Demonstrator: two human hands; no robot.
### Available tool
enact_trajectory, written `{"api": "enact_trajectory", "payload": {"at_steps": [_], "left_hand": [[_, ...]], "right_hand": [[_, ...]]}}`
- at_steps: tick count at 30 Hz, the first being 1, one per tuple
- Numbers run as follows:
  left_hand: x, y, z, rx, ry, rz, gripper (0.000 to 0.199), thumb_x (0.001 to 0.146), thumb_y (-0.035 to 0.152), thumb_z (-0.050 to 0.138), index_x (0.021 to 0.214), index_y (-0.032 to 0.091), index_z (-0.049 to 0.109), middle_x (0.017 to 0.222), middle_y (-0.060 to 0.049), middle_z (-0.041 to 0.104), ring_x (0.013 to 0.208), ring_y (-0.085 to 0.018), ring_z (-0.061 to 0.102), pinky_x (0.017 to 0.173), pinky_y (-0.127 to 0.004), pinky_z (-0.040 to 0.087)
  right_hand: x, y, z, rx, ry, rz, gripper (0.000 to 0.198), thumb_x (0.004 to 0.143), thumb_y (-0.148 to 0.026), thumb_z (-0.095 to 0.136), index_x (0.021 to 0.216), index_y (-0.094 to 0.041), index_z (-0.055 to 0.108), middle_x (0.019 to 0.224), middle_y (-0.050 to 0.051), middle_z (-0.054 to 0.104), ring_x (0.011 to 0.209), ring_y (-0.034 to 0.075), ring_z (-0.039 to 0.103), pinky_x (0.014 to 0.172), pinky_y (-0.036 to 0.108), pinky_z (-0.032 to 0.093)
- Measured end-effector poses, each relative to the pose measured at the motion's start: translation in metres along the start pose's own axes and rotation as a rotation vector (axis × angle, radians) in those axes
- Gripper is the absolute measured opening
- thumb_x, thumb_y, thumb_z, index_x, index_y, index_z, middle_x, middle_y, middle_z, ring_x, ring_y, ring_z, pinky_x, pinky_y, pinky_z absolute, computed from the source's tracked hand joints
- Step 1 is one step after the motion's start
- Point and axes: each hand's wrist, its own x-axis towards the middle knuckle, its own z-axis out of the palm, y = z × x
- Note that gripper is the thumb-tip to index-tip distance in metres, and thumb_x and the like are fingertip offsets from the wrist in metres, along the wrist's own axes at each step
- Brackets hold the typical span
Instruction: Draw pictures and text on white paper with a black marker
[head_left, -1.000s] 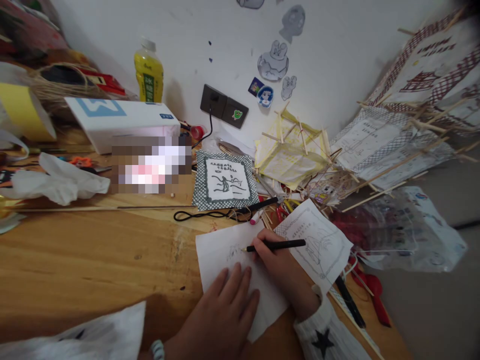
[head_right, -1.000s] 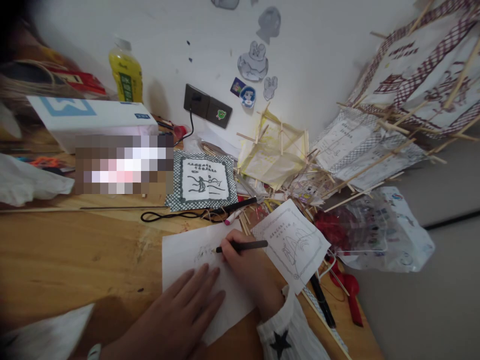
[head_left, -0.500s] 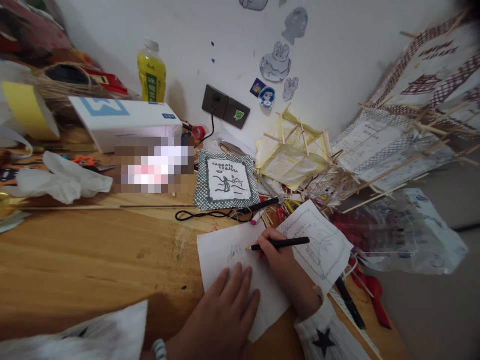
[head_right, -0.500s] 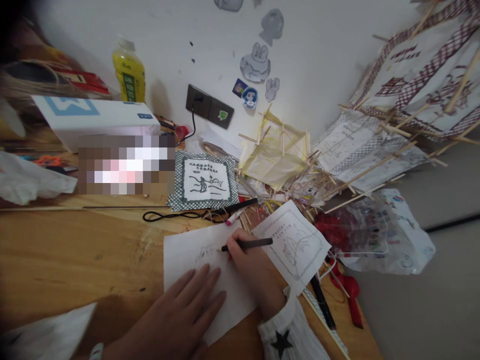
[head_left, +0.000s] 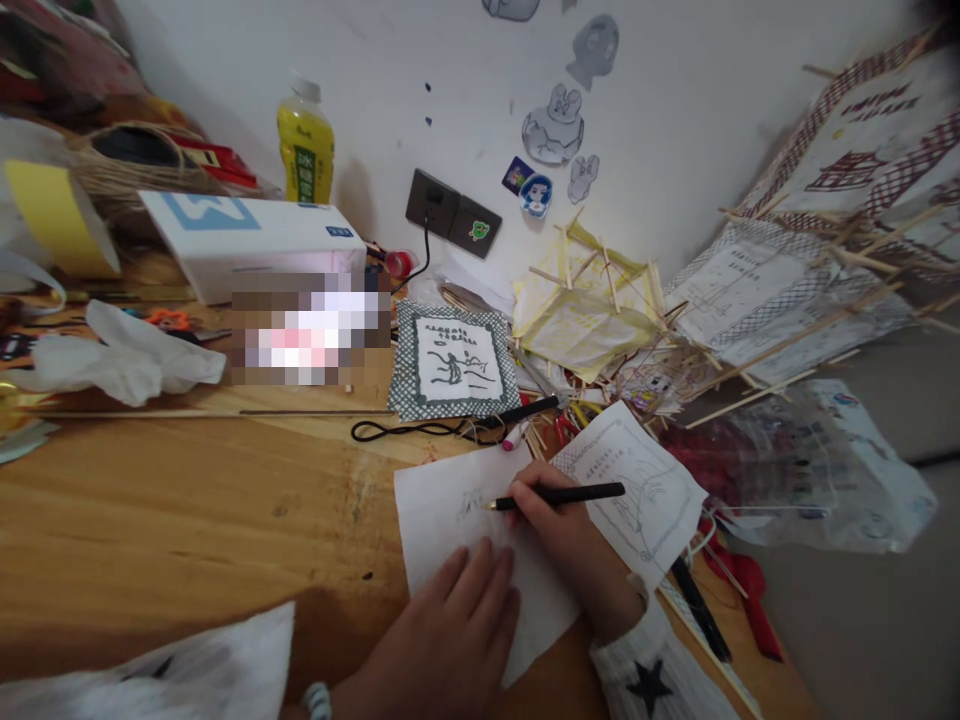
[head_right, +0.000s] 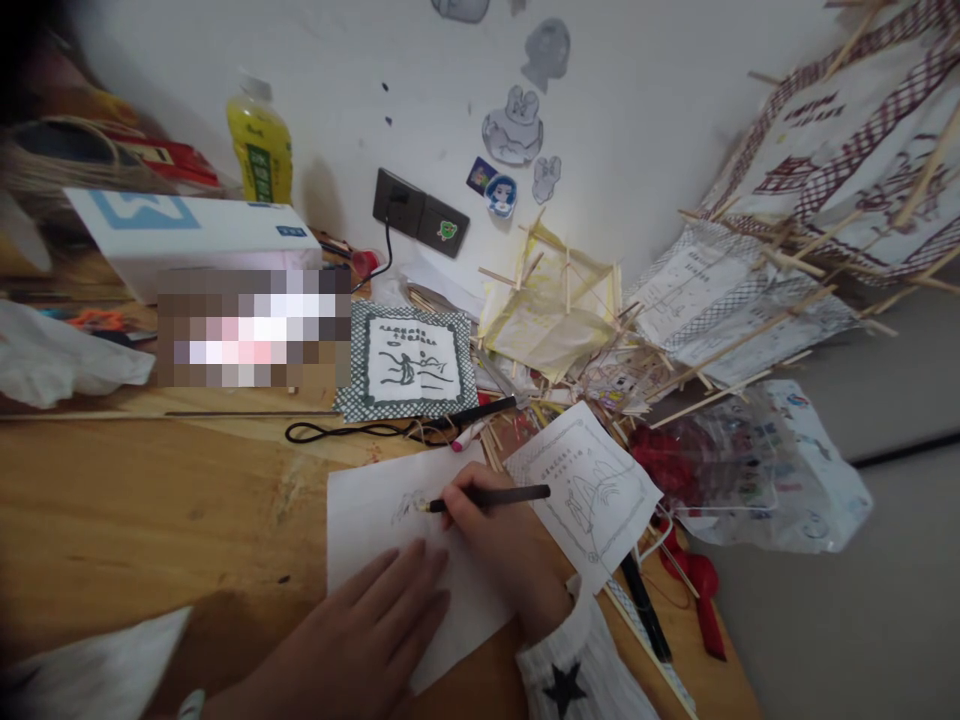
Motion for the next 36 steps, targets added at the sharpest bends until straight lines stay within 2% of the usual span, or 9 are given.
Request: {"api": "enact_trajectory", "payload": {"at_steps": [2,5,14,20,25,31,36], "left_hand": [[-0.001,0.002,-0.001,0.018,0.037,-0.005,0.040,0.096,0.034,0.042,0.120,0.009,0.062,0.130,-0.018,0.057,0.119,-0.033,0.053,0.096,-0.044,0.043],[0.000,0.002,-0.003,0.032,0.063,-0.020,0.041,0.096,0.037,0.044,0.119,0.010,0.063,0.128,-0.020,0.058,0.118,-0.033,0.053,0.094,-0.043,0.043],[-0.001,0.002,0.001,0.068,0.093,-0.007,0.040,0.096,0.036,0.043,0.118,0.010,0.063,0.125,-0.020,0.060,0.117,-0.033,0.052,0.093,-0.044,0.039],[-0.001,0.003,0.000,0.089,0.091,0.003,0.038,0.097,0.033,0.040,0.118,0.011,0.063,0.125,-0.018,0.061,0.115,-0.032,0.054,0.093,-0.043,0.038],[-0.001,0.002,-0.002,0.078,0.074,-0.003,0.040,0.097,0.034,0.041,0.119,0.010,0.063,0.127,-0.019,0.058,0.117,-0.032,0.052,0.094,-0.043,0.037],[-0.002,0.003,0.000,0.098,0.140,0.003,0.040,0.096,0.037,0.041,0.115,0.011,0.065,0.123,-0.018,0.062,0.114,-0.032,0.055,0.092,-0.042,0.040],[-0.001,0.002,0.002,0.106,0.129,-0.007,0.037,0.095,0.034,0.044,0.116,0.011,0.064,0.125,-0.018,0.060,0.113,-0.032,0.056,0.091,-0.041,0.040]], "right_hand": [[-0.002,-0.002,0.003,-0.068,-0.039,-0.020,0.022,0.087,-0.027,0.053,0.066,-0.022,0.058,0.062,-0.003,0.059,0.064,0.014,0.054,0.063,0.026,0.041],[-0.002,-0.002,0.006,-0.127,-0.074,-0.044,0.022,0.087,-0.028,0.054,0.066,-0.022,0.060,0.061,-0.004,0.059,0.061,0.013,0.053,0.059,0.025,0.040],[0.000,-0.006,0.007,-0.085,-0.124,-0.051,0.019,0.087,-0.028,0.056,0.070,-0.022,0.062,0.063,-0.004,0.063,0.062,0.013,0.057,0.060,0.025,0.043],[0.000,-0.007,0.007,-0.056,-0.110,0.021,0.023,0.087,-0.025,0.053,0.065,-0.022,0.058,0.061,-0.004,0.060,0.061,0.013,0.055,0.061,0.025,0.043],[0.000,-0.009,0.006,-0.069,-0.125,0.027,0.023,0.087,-0.026,0.054,0.064,-0.022,0.058,0.061,-0.005,0.059,0.062,0.013,0.054,0.061,0.025,0.042],[0.000,-0.014,0.005,-0.052,-0.147,0.032,0.022,0.087,-0.023,0.052,0.065,-0.022,0.057,0.061,-0.005,0.058,0.062,0.013,0.054,0.061,0.025,0.042],[-0.002,-0.007,0.003,-0.124,-0.092,0.022,0.025,0.087,-0.021,0.050,0.063,-0.022,0.055,0.061,-0.005,0.055,0.062,0.013,0.052,0.059,0.025,0.039]]}}
